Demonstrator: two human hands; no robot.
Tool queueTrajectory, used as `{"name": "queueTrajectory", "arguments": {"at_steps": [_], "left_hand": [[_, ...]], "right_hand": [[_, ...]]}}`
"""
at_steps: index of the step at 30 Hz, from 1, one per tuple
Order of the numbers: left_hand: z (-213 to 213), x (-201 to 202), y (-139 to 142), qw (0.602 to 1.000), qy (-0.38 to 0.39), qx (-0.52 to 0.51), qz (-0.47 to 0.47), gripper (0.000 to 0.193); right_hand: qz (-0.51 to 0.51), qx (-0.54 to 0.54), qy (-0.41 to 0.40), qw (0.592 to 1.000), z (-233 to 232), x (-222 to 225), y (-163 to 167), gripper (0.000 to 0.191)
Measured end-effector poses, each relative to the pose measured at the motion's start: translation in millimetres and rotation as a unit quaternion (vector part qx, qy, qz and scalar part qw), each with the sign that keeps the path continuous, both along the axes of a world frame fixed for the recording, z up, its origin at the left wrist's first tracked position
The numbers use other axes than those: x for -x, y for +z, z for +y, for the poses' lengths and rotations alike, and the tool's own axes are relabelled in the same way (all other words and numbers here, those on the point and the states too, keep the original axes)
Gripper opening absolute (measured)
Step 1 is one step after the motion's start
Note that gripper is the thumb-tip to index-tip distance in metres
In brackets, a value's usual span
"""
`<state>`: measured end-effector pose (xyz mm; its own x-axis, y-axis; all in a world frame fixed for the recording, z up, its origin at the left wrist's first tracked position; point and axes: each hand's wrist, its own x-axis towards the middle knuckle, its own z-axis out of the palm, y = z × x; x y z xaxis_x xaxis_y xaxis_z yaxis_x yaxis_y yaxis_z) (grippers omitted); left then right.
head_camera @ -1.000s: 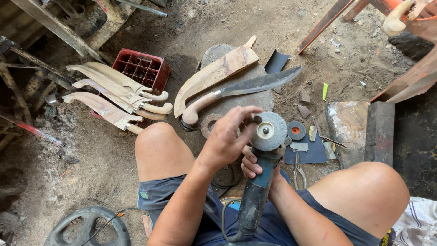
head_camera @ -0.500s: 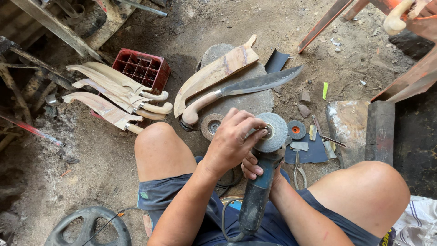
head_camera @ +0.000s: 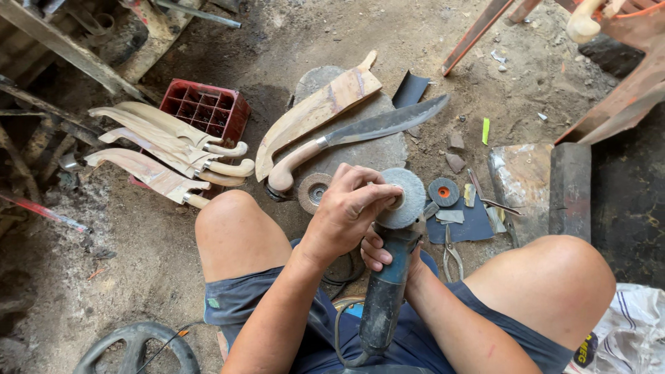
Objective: The person sits on the ground and uses an angle grinder with a sanding disc to smooth the surface of curved wooden handles. They swap sanding discs and continue sanding different handles, holding each piece with one hand while operating the tool with the other.
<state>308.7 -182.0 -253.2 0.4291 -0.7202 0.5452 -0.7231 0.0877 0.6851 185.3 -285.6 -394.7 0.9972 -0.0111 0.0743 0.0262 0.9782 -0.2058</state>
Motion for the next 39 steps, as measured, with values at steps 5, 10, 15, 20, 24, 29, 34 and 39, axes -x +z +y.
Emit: {"name": "queueTrajectory", "arguments": {"at_steps": [5,10,15,20,24,29,34,39], "left_hand": [[16.5,-14.0,0.7,0.999,-0.034,0.018,-0.019,0.025],[29.3,-19.8,1.5,0.999,0.021,0.030,0.008,0.022],[51.2,-32.1,2.7,1.000,0.021,-0.009,-0.005,0.023],[67.5,-36.7,5.5,1.000,0.000,0.008,-0.017,0.025],[73.3,-38.5,9.2,0.999,-0.004,0.017,-0.046,0.024],[87.4,-44.5,13.8,0.995,-0.018,0.034,-0.095,0.026],[91.0,-41.4,13.8,0.998,0.024,0.008,-0.056,0.024],[93.8,-46.9,13.4,0.999,-0.011,0.012,-0.051,0.023]], "right_hand": [[-0.056,0.000,0.028,0.998,17.2,-12.7,0.8,0.065],[-0.067,0.016,0.015,0.997,35.7,-23.3,6.2,0.068],[-0.082,0.025,0.022,0.996,55.4,-34.4,5.6,0.071],[-0.091,0.032,0.038,0.995,67.6,-36.6,-3.3,0.072],[-0.071,0.024,0.009,0.997,74.7,-35.9,-9.7,0.075],[-0.069,0.017,0.009,0.997,86.1,-40.8,-11.9,0.079],[-0.079,0.016,0.002,0.997,88.9,-42.1,-10.8,0.076],[-0.069,-0.002,0.010,0.998,88.3,-41.4,-10.6,0.076]]}}
